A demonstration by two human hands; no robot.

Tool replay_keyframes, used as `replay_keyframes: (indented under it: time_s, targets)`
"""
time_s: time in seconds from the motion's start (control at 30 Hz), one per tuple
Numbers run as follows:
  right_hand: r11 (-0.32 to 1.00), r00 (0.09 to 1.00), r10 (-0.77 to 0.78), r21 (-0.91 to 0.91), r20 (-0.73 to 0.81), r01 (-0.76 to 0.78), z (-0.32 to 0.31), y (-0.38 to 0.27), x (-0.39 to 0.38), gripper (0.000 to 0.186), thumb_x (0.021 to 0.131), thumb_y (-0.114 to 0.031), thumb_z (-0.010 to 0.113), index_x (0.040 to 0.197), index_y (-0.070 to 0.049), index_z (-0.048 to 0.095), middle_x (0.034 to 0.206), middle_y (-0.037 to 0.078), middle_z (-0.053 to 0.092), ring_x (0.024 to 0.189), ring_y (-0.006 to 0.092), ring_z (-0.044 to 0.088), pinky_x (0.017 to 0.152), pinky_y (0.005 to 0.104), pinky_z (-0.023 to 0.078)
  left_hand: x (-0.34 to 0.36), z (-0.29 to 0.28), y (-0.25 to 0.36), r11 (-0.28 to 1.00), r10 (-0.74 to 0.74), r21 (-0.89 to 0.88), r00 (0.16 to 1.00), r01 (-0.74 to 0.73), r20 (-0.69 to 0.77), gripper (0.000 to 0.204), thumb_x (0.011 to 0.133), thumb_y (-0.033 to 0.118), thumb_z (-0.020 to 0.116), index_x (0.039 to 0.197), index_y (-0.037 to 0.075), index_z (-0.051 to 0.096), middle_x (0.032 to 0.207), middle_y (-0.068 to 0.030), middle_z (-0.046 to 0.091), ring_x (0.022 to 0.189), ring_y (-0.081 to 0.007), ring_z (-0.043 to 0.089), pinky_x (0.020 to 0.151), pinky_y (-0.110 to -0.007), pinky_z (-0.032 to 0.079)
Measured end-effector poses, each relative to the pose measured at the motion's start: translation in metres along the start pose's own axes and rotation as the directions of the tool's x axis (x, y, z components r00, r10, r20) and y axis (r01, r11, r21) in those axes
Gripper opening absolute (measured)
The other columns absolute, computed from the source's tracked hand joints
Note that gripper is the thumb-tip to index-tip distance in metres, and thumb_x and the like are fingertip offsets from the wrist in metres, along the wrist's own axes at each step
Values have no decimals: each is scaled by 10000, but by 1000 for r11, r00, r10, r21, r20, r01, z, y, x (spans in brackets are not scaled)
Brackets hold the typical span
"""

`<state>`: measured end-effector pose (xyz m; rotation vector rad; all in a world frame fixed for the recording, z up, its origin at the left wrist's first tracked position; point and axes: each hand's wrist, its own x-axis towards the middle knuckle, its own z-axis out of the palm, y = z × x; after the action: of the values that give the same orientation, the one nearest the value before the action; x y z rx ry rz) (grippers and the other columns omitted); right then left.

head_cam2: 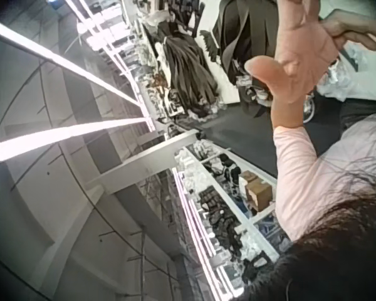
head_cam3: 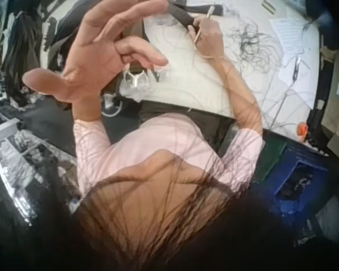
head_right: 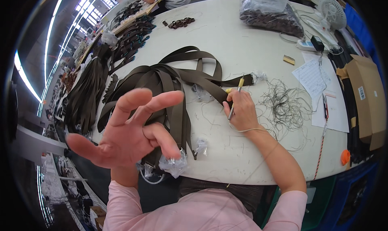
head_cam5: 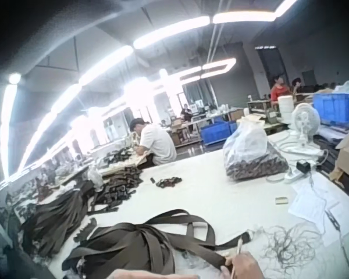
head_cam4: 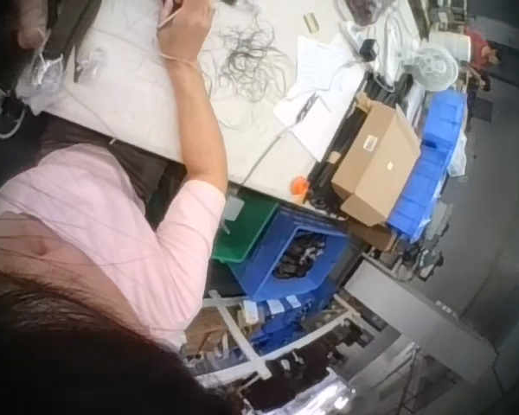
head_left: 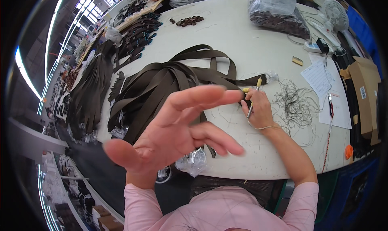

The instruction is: The person uses a yellow-handled awl to stitch a metal buckle onto the end of a dark green fabric strap. They repeatedly push the awl through the strap and buckle, pull the thread through, and tighten the stitches to secure the hardware.

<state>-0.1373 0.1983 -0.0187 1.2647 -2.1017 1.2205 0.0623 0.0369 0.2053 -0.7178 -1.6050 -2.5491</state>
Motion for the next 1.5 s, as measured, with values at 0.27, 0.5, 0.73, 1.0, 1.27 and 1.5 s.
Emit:
replay_keyframes:
  time_s: [0.27,0.5,0.73,1.0,1.27,1.5]
  targets:
    - [996,996,74,-52,-40,-76,2,-13,-2,326,851,-28,771,1062,-43,524,1102,179,681,978,399,626,872,461,507,48,90,-34,716,66,698,996,-4,-62,815,815,146,794,1495,-91,413,1366,-169,571,1136,-282,594,1042,-423,482]
    - [1000,1000,2,31,-2,-2,6,8,-5,307,868,-42,759,1079,-41,536,1118,167,686,1016,403,631,876,461,523,31,100,-42,509,137,810,957,-291,257,716,837,163,776,1440,-75,472,1337,-171,599,1149,-272,606,1046,-412,483]
    - [999,998,48,-6,-40,-49,3,2,-6,299,867,-45,753,1068,-41,531,1081,154,684,988,386,642,885,472,513,32,108,-42,535,131,780,944,-325,303,621,860,181,759,1385,-59,531,1308,-174,626,1161,-261,618,1051,-401,484]
    - [996,996,77,-51,48,-75,3,2,-8,311,855,-55,734,1100,-42,543,944,120,659,914,346,641,896,450,488,25,61,-9,618,70,776,992,-129,109,519,885,201,738,1322,-41,598,1274,-176,658,1176,-249,632,1057,-388,485]
    - [999,1000,30,25,-4,-30,7,2,10,398,813,-114,830,1018,-54,494,880,118,605,908,355,606,909,454,461,-66,-70,-109,-126,-376,981,908,147,-184,196,919,216,695,1041,68,654,1054,-106,669,1043,-291,630,983,-399,457]
    - [969,966,-243,-27,82,246,-1,-48,10,290,802,-65,776,947,-68,524,918,97,617,875,294,604,1020,459,453,-101,-90,-39,-55,-598,962,763,266,-245,173,883,159,676,1030,75,646,1084,-107,665,1014,-281,665,995,-416,452]
